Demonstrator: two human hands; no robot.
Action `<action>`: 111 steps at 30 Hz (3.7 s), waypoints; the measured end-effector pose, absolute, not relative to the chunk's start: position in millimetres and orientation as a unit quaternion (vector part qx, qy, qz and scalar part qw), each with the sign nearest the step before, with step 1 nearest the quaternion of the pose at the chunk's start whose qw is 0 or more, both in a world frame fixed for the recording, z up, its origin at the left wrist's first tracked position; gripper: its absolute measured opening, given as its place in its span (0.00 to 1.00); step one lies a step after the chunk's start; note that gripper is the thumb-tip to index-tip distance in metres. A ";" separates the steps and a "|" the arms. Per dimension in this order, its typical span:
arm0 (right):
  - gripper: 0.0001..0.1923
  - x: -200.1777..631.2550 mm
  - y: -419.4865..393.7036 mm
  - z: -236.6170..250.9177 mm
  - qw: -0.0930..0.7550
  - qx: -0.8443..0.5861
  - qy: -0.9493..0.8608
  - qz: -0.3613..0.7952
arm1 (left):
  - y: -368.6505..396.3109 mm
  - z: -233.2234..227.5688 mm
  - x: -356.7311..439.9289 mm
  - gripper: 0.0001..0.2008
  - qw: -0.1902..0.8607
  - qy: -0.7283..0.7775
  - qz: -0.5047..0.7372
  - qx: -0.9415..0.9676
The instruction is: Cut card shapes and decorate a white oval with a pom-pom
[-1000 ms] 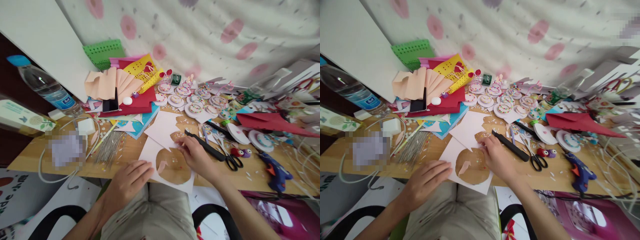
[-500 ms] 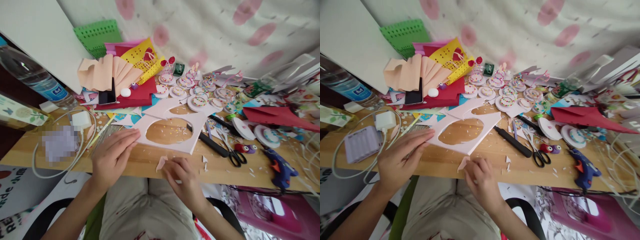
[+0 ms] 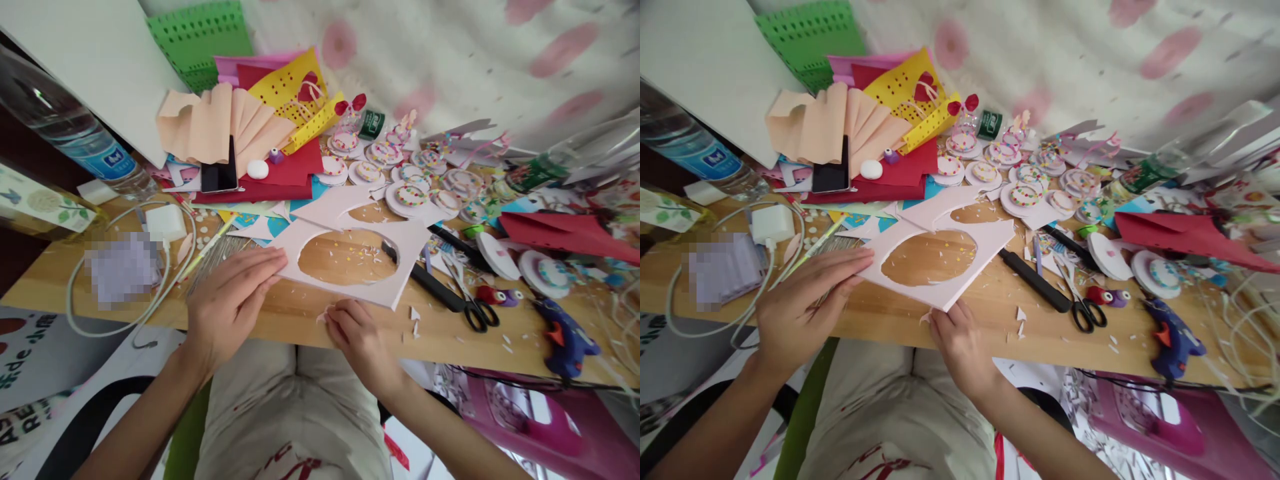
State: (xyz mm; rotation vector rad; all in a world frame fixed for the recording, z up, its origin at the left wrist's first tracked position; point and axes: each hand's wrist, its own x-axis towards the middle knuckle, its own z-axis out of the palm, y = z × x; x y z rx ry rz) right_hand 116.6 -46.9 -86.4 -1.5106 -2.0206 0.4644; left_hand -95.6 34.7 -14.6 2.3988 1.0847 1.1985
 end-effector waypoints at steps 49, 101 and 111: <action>0.05 133.5 -35.1 -73.5 0.224 -0.596 -0.737 0.227 | 39.8 -22.2 -99.4 0.13 0.139 0.348 0.459 0.805; 0.03 132.2 -17.0 -85.8 0.159 -0.557 -0.798 0.165 | 39.7 -24.2 -105.3 0.17 0.145 0.354 0.422 0.822; 0.04 116.6 -27.6 -92.6 0.124 -0.546 -0.821 0.110 | 39.5 -23.6 -107.7 0.16 0.142 0.352 0.429 0.819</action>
